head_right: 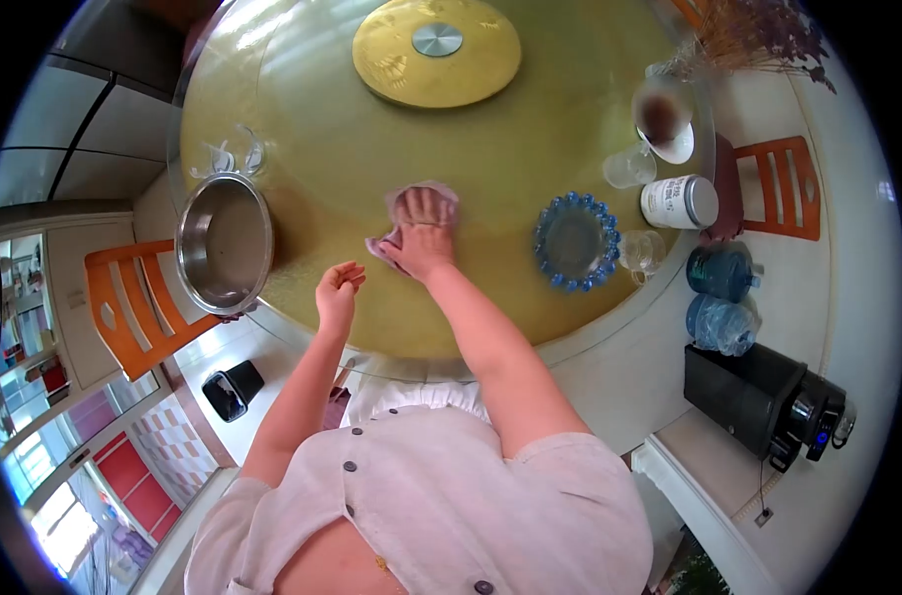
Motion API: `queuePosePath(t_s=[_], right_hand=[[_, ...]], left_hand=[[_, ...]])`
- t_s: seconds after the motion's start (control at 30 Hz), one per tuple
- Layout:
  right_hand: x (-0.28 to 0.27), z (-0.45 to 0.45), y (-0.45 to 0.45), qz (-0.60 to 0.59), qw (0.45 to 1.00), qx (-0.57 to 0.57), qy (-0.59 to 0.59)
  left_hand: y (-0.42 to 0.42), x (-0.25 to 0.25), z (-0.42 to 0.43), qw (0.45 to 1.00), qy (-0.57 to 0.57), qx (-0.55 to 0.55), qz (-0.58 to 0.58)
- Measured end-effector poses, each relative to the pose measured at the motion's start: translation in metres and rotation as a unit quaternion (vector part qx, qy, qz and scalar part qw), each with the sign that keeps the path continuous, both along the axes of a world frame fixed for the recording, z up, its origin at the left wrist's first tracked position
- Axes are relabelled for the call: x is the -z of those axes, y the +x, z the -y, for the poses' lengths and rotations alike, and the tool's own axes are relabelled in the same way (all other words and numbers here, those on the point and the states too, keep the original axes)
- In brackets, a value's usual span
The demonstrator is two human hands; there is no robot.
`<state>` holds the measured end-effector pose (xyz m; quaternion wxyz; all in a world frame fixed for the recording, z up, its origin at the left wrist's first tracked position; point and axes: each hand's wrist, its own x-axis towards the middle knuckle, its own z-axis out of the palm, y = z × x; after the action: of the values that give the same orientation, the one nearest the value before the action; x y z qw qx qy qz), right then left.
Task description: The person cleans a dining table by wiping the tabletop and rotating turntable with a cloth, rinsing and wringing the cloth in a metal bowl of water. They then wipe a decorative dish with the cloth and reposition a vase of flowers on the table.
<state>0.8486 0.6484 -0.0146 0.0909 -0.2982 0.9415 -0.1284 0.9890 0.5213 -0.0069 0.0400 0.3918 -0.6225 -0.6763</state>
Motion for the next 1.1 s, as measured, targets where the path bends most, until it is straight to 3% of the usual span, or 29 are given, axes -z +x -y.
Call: queuePosePath(t_s=[0.07, 0.13, 0.33, 0.4, 0.47, 0.5, 0.57, 0.6, 0.67, 0.77, 1.0, 1.07, 1.1], right_hand=[[-0.001, 0.011, 0.014, 0.011, 0.998, -0.058, -0.01], [0.008, 0.008, 0.045, -0.013, 0.977, -0.206, -0.052], [0.016, -0.088, 0.122, 0.002, 0.948, -0.313, -0.065], [-0.013, -0.14, 0.126, 0.073, 0.954, -0.289, 0.023], [-0.024, -0.175, 0.12, 0.095, 0.981, -0.163, 0.049], [-0.014, -0.187, 0.117, 0.093, 0.982, -0.158, 0.052], [0.016, -0.2, 0.113, -0.052, 0.995, -0.02, 0.085], [0.019, -0.19, 0.105, -0.055, 0.995, -0.018, 0.084], [0.025, -0.151, 0.084, -0.055, 0.992, 0.09, 0.062], [0.02, -0.089, 0.048, -0.045, 0.99, 0.128, 0.038], [0.012, 0.003, 0.017, -0.022, 0.994, 0.101, 0.017], [0.018, 0.011, 0.03, -0.025, 1.0, -0.016, 0.01], [0.01, 0.014, 0.047, -0.002, 0.999, -0.046, 0.024]], left_hand=[[0.008, 0.002, 0.004, 1.0, -0.003, 0.008, -0.004], [0.017, 0.005, 0.011, 0.999, -0.037, 0.019, -0.028], [0.017, -0.003, 0.015, 0.984, -0.148, 0.098, -0.035], [0.017, -0.007, 0.011, 0.981, -0.146, 0.12, -0.043], [0.017, -0.004, 0.008, 0.978, -0.147, 0.139, -0.056], [0.018, 0.002, 0.008, 0.974, -0.159, 0.152, -0.055], [0.023, 0.011, 0.007, 0.97, -0.172, 0.165, -0.055], [0.026, 0.014, 0.007, 0.971, -0.162, 0.17, -0.034], [0.027, 0.014, 0.004, 0.973, -0.154, 0.172, -0.015], [0.028, 0.006, 0.005, 0.963, -0.143, 0.223, 0.045], [0.045, -0.014, 0.002, 0.898, -0.346, 0.269, 0.044], [0.046, -0.016, 0.0, 0.879, -0.42, 0.219, -0.058], [0.047, -0.018, 0.0, 0.879, -0.416, 0.225, -0.057]])
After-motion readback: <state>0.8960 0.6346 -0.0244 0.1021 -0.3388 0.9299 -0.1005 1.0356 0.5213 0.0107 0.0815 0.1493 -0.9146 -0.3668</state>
